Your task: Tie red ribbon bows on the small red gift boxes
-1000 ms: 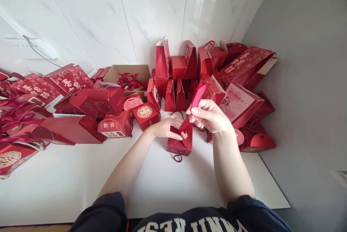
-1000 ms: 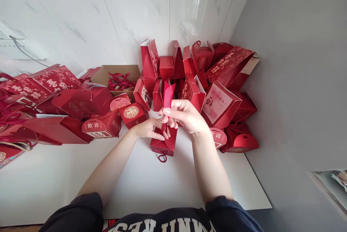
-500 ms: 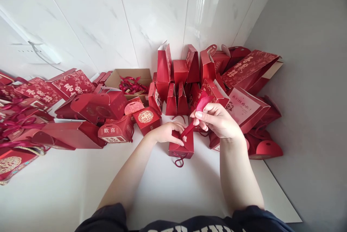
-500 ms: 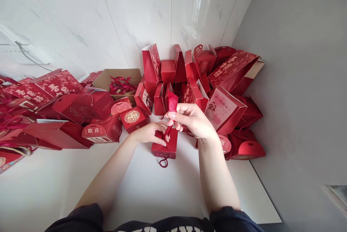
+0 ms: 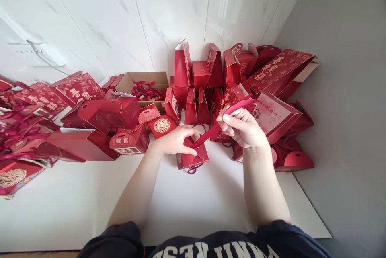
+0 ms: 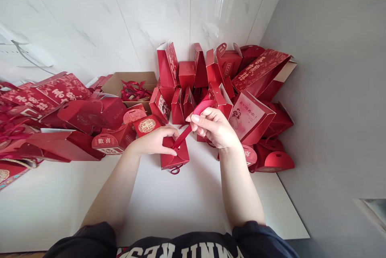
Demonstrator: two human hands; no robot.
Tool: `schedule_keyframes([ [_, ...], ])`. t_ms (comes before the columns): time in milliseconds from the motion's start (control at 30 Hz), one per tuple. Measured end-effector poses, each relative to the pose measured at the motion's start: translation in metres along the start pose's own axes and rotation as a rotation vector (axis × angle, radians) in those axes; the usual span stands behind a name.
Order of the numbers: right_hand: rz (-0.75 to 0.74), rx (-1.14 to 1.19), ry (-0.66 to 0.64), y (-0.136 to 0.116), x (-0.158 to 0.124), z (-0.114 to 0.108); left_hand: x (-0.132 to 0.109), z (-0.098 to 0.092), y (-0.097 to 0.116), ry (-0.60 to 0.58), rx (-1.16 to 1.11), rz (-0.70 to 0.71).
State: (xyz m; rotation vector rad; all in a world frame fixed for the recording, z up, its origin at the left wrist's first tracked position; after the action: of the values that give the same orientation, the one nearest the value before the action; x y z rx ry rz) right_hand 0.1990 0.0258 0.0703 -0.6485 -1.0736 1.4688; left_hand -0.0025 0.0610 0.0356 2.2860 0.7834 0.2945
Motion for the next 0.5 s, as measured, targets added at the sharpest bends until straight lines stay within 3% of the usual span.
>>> schedule_keyframes([
  [133, 0.003, 0.022, -0.012, 0.003, 0.001, 0.002, 0.001, 0.004, 0.008, 0.003, -0.006, 0.0],
  [300, -0.023, 0.025, -0.003, 0.004, 0.002, 0.002, 0.001, 0.006, -0.001, 0.012, -0.134, -0.033],
  [500, -0.022, 0.008, -0.003, 0.003, 0.001, 0.005, 0.004, 0.011, -0.011, -0.097, -0.213, 0.036],
])
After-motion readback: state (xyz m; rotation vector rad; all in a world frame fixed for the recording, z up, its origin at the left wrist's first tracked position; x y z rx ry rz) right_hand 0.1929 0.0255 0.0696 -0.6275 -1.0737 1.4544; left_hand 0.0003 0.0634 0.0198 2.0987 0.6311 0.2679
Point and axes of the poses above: each hand's wrist, its own x-axis towards the middle knuckle, its own z-axis out of the palm, y = z × x, the point moved 3 cm from there along x, towards the middle knuckle, and after that the axes turned 7 degrees about x, right-handed, at the moved point
